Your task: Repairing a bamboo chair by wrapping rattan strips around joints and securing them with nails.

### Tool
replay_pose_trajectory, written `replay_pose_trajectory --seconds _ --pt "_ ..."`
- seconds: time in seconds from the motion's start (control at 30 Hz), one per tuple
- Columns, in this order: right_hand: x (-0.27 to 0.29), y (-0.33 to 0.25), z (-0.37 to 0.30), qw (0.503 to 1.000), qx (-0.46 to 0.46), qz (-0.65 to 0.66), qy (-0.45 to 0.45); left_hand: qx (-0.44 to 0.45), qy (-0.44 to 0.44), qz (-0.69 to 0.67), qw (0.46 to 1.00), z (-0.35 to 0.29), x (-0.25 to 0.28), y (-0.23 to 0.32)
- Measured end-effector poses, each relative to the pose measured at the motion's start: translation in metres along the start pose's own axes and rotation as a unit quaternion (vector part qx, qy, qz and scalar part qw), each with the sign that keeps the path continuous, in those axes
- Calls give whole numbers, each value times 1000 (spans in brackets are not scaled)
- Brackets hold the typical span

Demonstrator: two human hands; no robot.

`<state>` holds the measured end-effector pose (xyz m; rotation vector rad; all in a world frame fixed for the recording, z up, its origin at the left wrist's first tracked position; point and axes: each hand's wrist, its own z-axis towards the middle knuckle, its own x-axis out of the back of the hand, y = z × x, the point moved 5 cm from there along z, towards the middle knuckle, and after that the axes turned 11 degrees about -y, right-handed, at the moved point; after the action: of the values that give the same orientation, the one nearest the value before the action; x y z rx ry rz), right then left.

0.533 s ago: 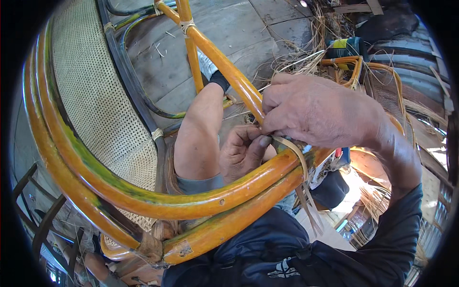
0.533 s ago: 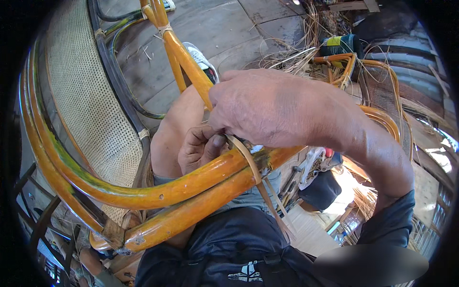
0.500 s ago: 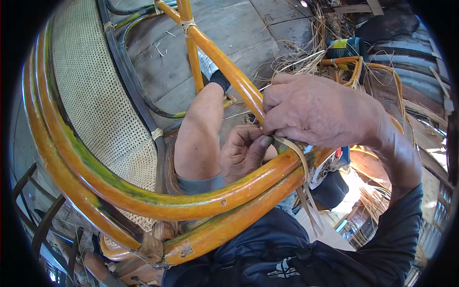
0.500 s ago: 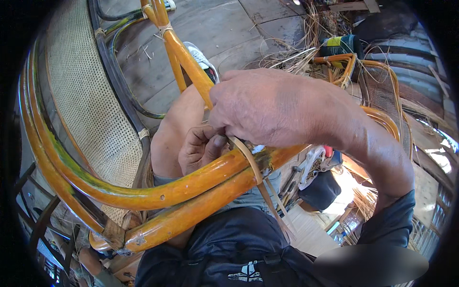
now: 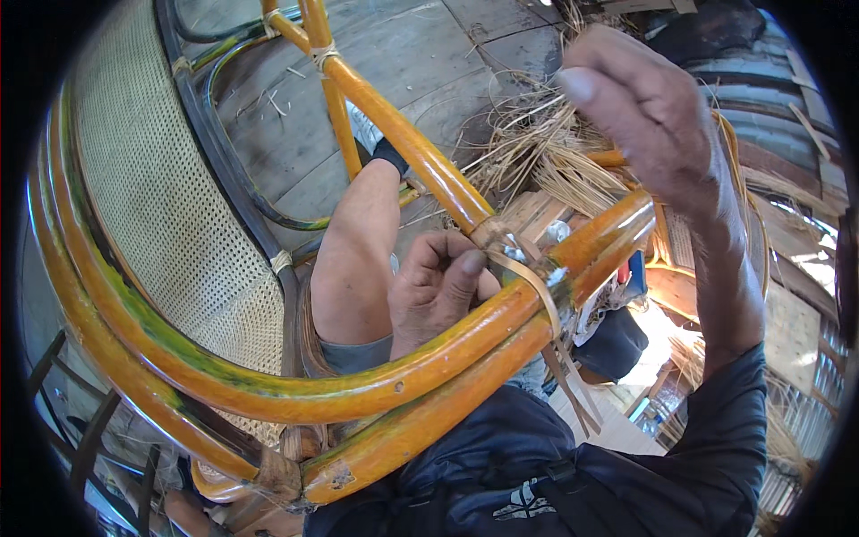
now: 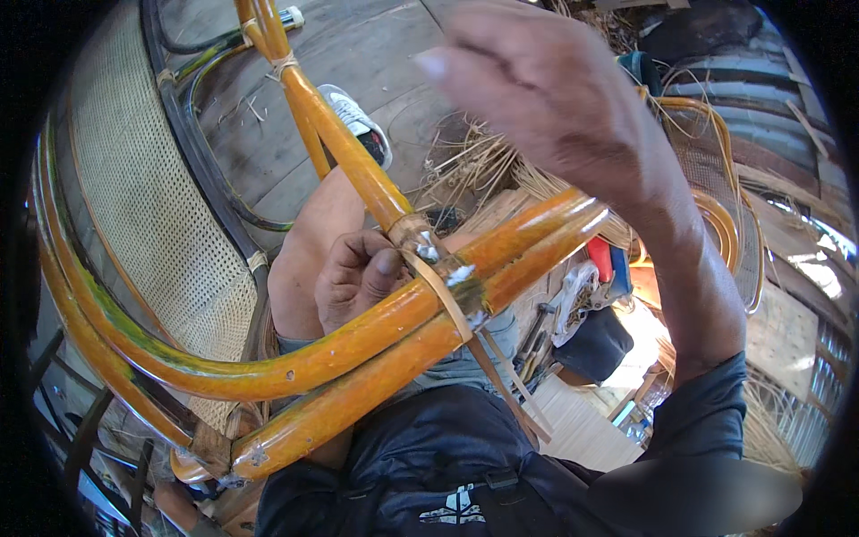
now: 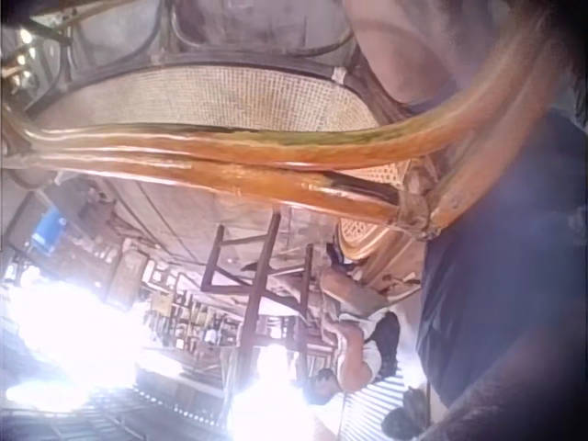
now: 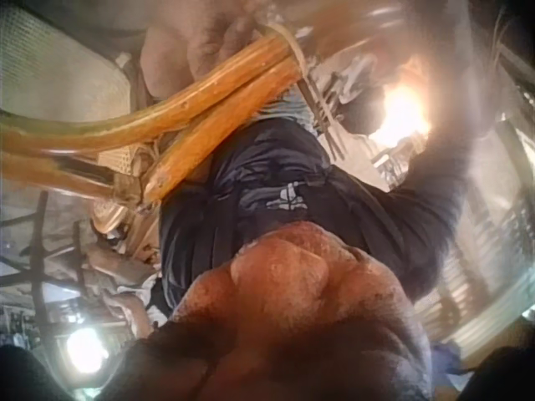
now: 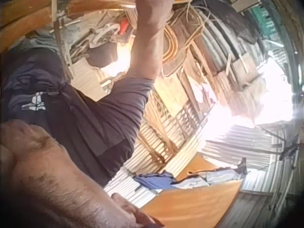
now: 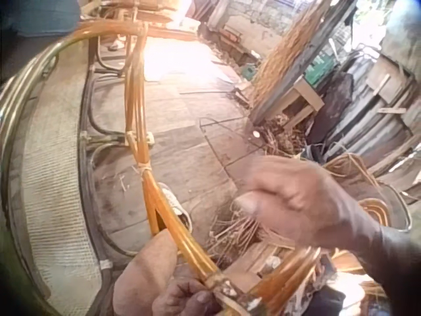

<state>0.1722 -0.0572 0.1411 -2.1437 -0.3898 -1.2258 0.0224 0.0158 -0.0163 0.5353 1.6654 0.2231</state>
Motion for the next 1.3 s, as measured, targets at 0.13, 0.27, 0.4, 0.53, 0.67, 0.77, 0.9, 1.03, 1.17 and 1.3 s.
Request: replay_pose_trajectory --seconds 0.13,0.27,0.4,0.53,0.67,0.77,0.9,1.03,1.17,1.3 --pt "9 50 -79 967 -95 39 233 21 -15 -60 998 6 0 3" --pt "-62 115 -183 862 -276 121 407 3 -8 -11 1000 8 10 1" --pt "-270 177 -310 846 -471 160 192 16 -70 26 997 10 19 5" --pt "-384 129 -365 777 -571 236 120 -5 9 50 999 16 21 1" --pt "-419 114 -379 821 -531 146 149 -101 21 101 990 8 14 8" --pt "-417 112 -385 770 -560 176 250 -175 32 130 975 5 15 8" --pt "-426 114 -390 777 -565 196 197 -182 -6 140 973 20 49 10" --pt "-428 118 -393 762 -583 230 163 -185 -31 125 974 23 66 11" --pt "-438 117 -397 743 -569 225 272 -176 -32 159 971 38 69 21" --pt "-402 101 -391 769 -496 164 370 -144 -88 190 967 43 52 29"
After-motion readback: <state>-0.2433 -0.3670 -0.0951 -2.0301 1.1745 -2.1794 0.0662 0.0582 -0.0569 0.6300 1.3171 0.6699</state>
